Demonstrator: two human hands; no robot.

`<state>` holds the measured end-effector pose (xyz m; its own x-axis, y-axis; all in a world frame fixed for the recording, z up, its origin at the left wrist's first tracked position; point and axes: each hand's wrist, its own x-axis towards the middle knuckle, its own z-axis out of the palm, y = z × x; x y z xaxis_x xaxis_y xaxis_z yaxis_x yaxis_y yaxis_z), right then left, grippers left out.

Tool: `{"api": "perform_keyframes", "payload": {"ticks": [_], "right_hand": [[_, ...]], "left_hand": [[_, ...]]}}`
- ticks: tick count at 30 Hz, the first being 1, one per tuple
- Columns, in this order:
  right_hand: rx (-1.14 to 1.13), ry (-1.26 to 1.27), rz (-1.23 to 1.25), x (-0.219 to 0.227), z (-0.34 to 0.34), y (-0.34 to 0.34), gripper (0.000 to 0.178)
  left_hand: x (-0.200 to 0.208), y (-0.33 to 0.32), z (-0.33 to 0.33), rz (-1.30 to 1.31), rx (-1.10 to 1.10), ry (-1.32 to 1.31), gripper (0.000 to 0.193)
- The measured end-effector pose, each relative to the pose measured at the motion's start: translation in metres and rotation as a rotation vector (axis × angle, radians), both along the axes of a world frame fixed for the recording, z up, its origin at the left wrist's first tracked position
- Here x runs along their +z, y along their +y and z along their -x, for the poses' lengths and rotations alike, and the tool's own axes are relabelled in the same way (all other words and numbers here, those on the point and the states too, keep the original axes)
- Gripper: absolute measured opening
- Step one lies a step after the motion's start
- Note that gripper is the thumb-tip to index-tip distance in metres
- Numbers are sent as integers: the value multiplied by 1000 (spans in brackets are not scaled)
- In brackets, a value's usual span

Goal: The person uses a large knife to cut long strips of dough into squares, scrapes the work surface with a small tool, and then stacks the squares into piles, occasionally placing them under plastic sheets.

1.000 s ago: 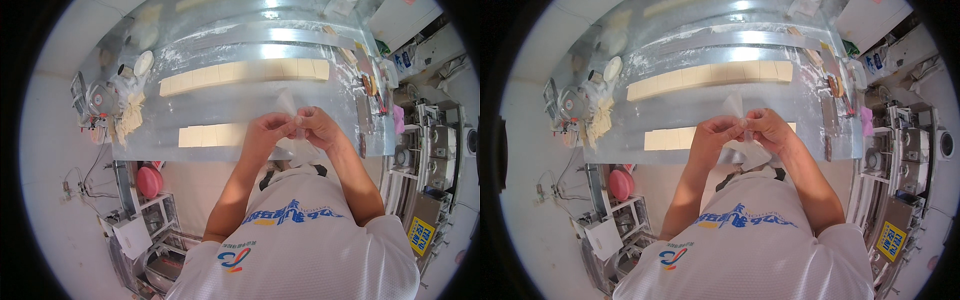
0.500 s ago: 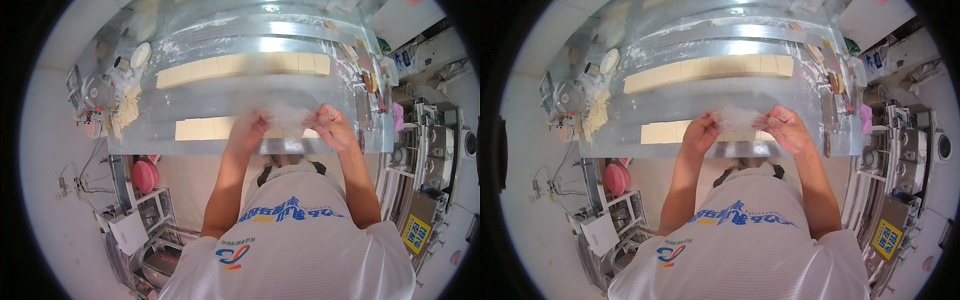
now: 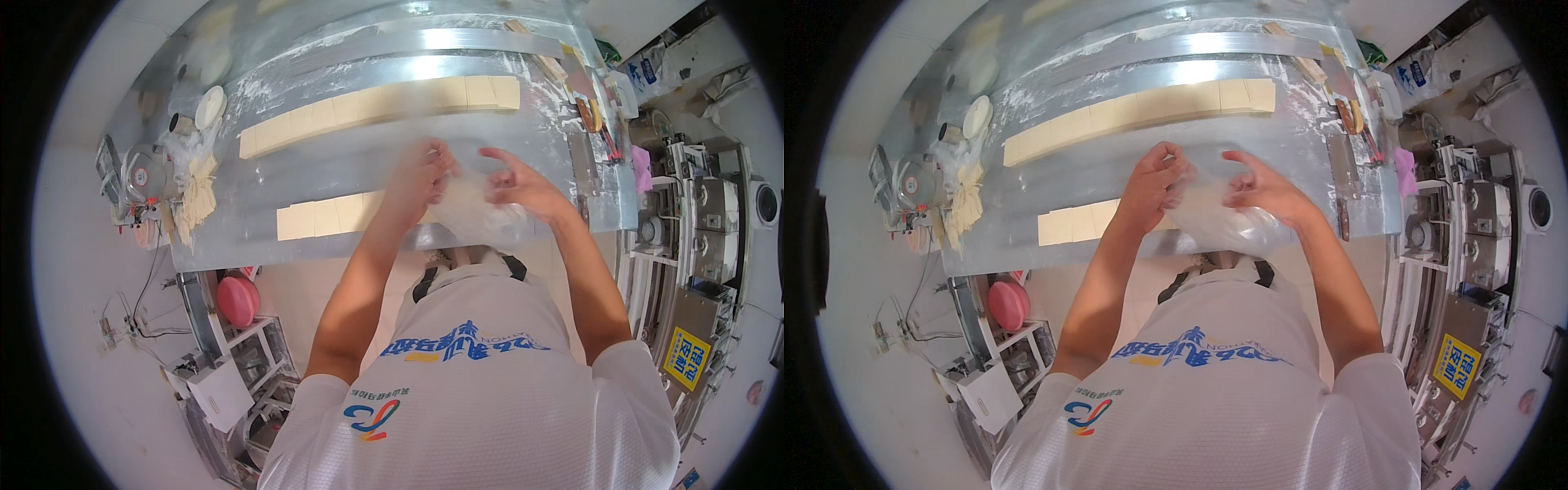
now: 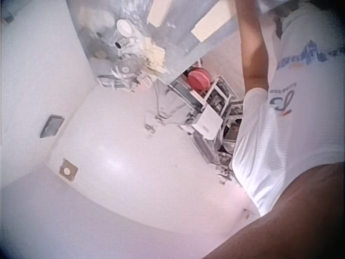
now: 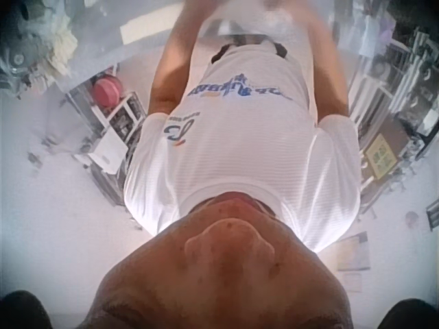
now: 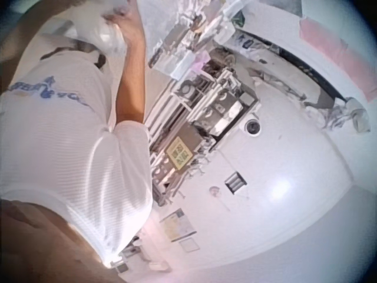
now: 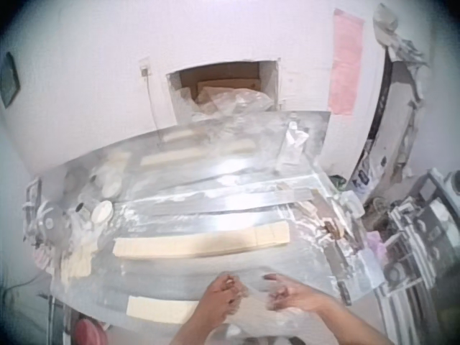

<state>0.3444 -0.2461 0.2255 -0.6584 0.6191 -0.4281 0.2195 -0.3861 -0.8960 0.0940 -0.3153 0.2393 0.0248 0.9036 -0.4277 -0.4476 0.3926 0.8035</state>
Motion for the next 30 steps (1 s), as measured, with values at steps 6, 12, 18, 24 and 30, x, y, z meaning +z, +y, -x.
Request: {"api": "perform_keyframes", "payload": {"ticks": [6,12,18,24,30], "right_hand": [[-51,-473,-445,-10,-21,31,34],[-151,-557,-655,-50,-30,41,32],[-675,-259,-1358,104,-48,54,25],[-374,-667,-739,-86,-94,56,24],[-615,-657,-798,-128,-138,84,17]], "left_hand": [[-44,-8,7,-452,-134,1014,19],[-155,3,27,-105,159,1307,12],[-38,57,8,-539,212,1585,29],[-109,49,-21,-165,-35,1266,18],[-78,79,-101,-151,-293,1582,18]]}}
